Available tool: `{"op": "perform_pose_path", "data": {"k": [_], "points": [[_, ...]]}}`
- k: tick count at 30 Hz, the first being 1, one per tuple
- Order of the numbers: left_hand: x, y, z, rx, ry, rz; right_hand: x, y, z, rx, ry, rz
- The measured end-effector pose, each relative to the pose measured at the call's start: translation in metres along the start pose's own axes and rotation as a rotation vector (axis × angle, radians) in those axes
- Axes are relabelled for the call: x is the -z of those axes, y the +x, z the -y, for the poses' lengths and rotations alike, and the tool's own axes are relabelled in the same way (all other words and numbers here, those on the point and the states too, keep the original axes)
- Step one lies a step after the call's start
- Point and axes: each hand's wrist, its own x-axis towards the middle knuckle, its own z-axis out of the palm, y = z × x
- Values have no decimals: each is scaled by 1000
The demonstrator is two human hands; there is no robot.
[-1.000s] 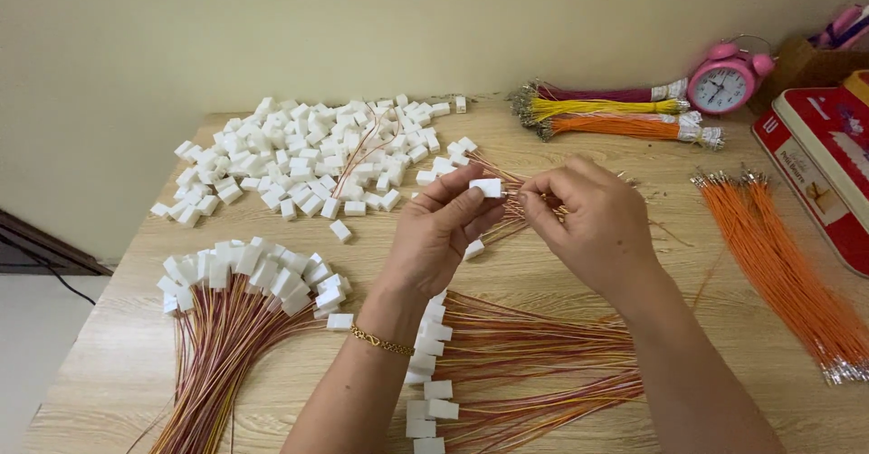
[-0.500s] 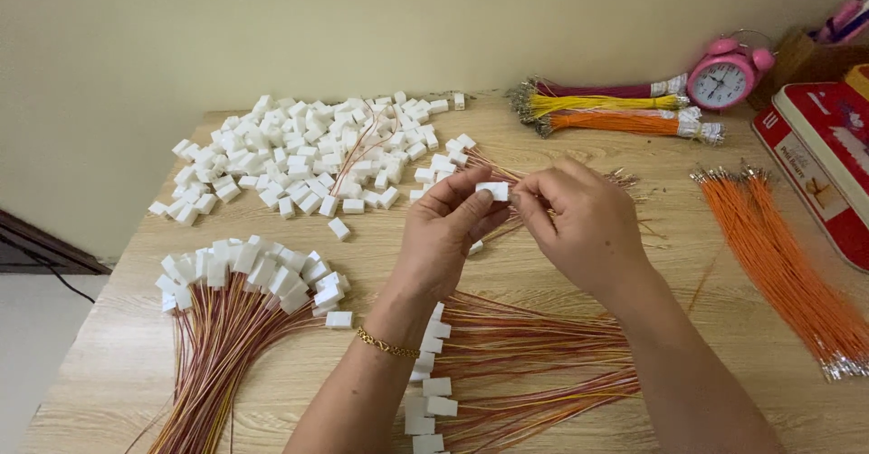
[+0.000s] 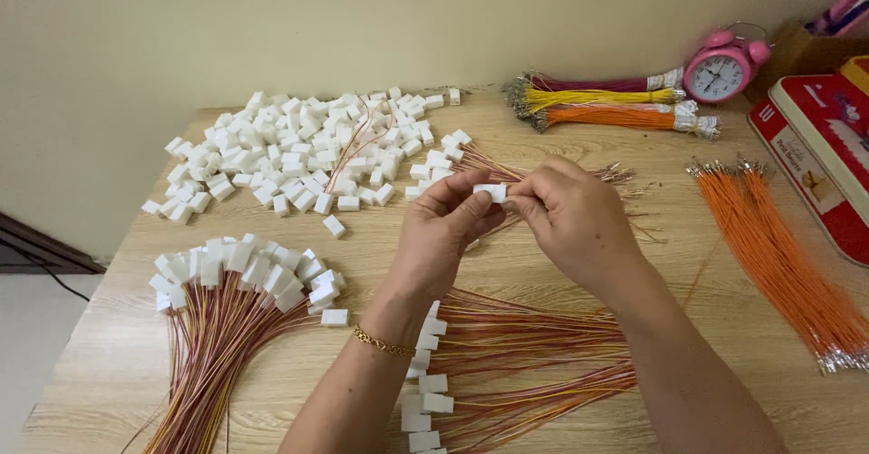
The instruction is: Assembling electrical wires into plastic connectors.
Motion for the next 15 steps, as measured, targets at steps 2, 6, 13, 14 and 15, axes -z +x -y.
{"op": "perform_pose_path", "data": {"k": [2,6,13,14,15], "points": [[3,1,5,-1,6,-1,-4,-1,-2,20,-19,-16],[-2,6,-16,-14,25,27,1,4,-18,41,33,-24],[-23,41,-69,-152,344,151,32,8,-38,-355,427,222],[-25,50,-77,-218,351,147,38,8,-47,-403,534,237],[-28,49,-95,-215,345,159,50,8,-61,-410,525,228]]}}
